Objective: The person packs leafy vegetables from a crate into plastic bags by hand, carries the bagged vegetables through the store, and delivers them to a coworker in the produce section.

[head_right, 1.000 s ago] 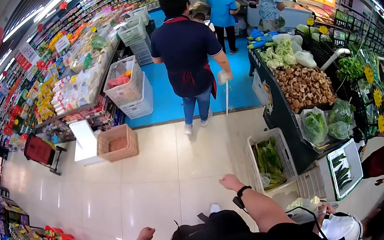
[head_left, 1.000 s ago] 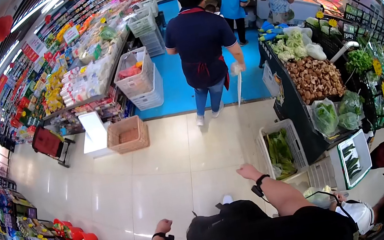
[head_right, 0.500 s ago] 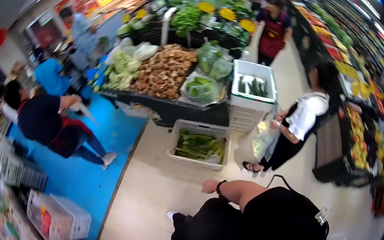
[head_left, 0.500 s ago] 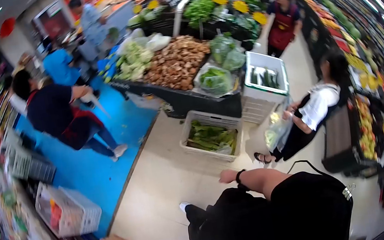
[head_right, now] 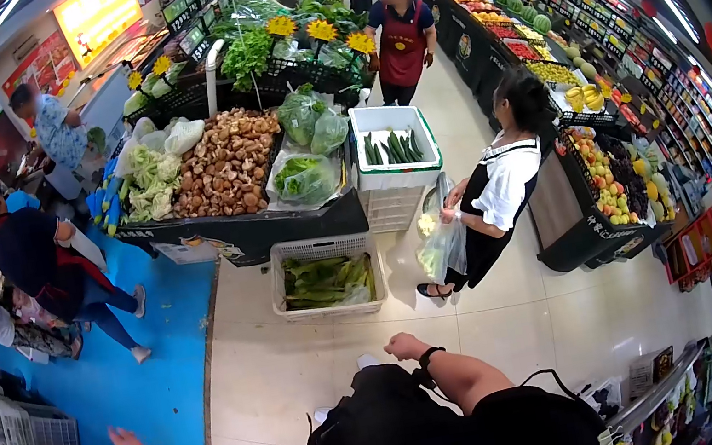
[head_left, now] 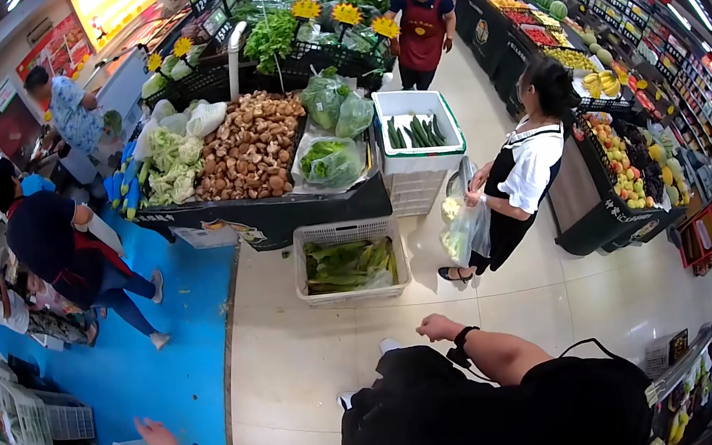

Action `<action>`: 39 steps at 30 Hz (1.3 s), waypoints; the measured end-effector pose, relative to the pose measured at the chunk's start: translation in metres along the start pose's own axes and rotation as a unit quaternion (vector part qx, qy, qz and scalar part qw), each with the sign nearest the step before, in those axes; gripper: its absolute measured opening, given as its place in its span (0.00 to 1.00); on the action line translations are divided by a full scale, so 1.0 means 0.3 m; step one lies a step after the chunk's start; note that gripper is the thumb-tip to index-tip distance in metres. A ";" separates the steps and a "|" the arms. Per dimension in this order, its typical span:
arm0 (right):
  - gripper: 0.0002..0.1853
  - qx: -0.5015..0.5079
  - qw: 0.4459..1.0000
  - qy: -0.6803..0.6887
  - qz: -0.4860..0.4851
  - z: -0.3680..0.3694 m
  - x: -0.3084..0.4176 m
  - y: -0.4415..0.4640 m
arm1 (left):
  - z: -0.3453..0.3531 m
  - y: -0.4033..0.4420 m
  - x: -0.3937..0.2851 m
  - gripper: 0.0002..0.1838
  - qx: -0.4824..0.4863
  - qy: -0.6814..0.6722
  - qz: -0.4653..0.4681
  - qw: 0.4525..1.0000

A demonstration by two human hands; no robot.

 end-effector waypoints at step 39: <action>0.23 -0.023 0.927 -0.184 -0.325 0.026 0.052 0.513 | 0.531 -0.249 -0.124 0.14 0.229 0.043 0.076 0.969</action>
Point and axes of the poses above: each hand's wrist, its own y-axis towards the middle knuckle, its own z-axis out of the palm, x = y × z, the point moved 6 cm from there along y, towards the middle knuckle, and after that the axes turned 9 degrees about -y, right-handed, at the moved point
